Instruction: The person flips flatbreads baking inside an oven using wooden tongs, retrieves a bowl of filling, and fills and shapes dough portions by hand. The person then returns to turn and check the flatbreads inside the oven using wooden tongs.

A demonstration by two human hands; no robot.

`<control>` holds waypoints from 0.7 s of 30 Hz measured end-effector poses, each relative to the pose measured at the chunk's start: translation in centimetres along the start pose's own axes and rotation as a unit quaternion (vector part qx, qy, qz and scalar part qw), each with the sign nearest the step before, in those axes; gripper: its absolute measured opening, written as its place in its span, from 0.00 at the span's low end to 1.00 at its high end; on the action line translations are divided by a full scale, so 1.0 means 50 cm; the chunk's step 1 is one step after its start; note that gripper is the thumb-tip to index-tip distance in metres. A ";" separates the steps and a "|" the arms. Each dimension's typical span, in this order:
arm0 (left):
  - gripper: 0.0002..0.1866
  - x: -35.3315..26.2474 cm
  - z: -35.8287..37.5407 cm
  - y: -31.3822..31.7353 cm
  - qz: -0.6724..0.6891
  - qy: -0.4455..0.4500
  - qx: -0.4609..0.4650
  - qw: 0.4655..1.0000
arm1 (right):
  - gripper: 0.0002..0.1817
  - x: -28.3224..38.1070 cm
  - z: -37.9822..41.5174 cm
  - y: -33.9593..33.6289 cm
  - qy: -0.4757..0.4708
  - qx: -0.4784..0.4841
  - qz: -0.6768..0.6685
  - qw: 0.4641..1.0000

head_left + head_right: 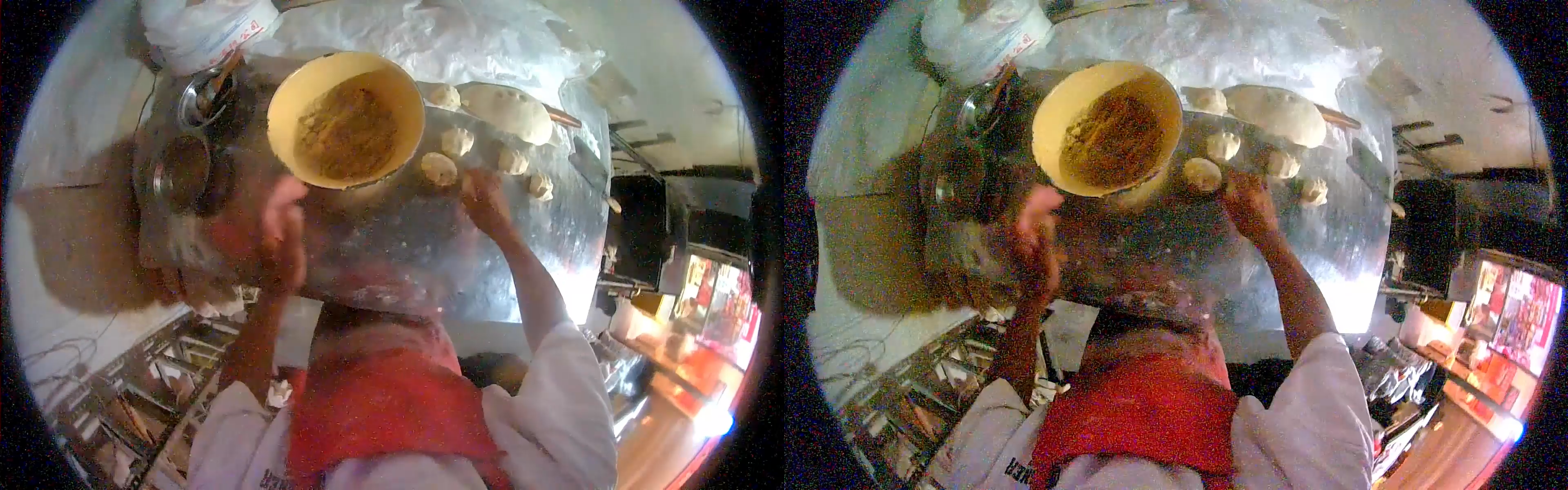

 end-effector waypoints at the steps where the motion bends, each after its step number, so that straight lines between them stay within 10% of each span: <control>1: 0.24 -0.005 0.029 0.041 -0.001 -0.008 0.083 0.997 | 0.27 0.037 0.007 -0.031 0.008 -0.001 0.002 1.000; 3: 0.27 -0.060 0.057 0.120 0.087 -0.119 0.133 0.980 | 0.19 0.108 0.069 -0.071 0.230 -0.133 -0.439 0.858; 8: 0.30 -0.183 0.070 0.235 0.116 -0.100 0.271 0.950 | 0.18 0.392 0.027 -0.249 0.055 -0.334 -0.501 0.797; 12: 0.31 -0.241 0.092 0.209 0.184 -0.026 0.210 0.960 | 0.13 0.432 0.048 -0.338 0.154 -0.400 -0.298 0.853; 14: 0.26 -0.300 0.108 0.183 0.073 -0.023 0.248 0.966 | 0.11 0.427 0.048 -0.339 0.207 -0.395 -0.435 0.782; 17: 0.22 -0.192 0.106 0.201 0.310 -0.184 0.123 0.925 | 0.09 0.456 0.052 -0.341 0.159 -0.484 -0.363 0.780; 18: 0.26 -0.206 0.104 0.180 0.270 -0.187 0.114 0.938 | 0.07 0.458 0.029 -0.293 0.162 -0.495 -0.571 0.634; 19: 0.30 -0.181 0.117 0.181 0.309 -0.320 0.083 0.892 | 0.08 0.472 0.027 -0.311 0.152 -0.482 -0.434 0.746; 21: 0.35 -0.074 0.068 0.150 0.281 -0.292 0.045 0.913 | 0.12 0.499 0.028 -0.302 0.150 -0.434 -0.537 0.708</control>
Point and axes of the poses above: each hand's wrist, its own z-axis away from the middle knuckle, its own y-axis out of the palm, x = y × z, the point moved 8 cm from there along -z, towards the middle knuckle, and after that the axes turned 12 degrees about -y, right-handed, at the moved point
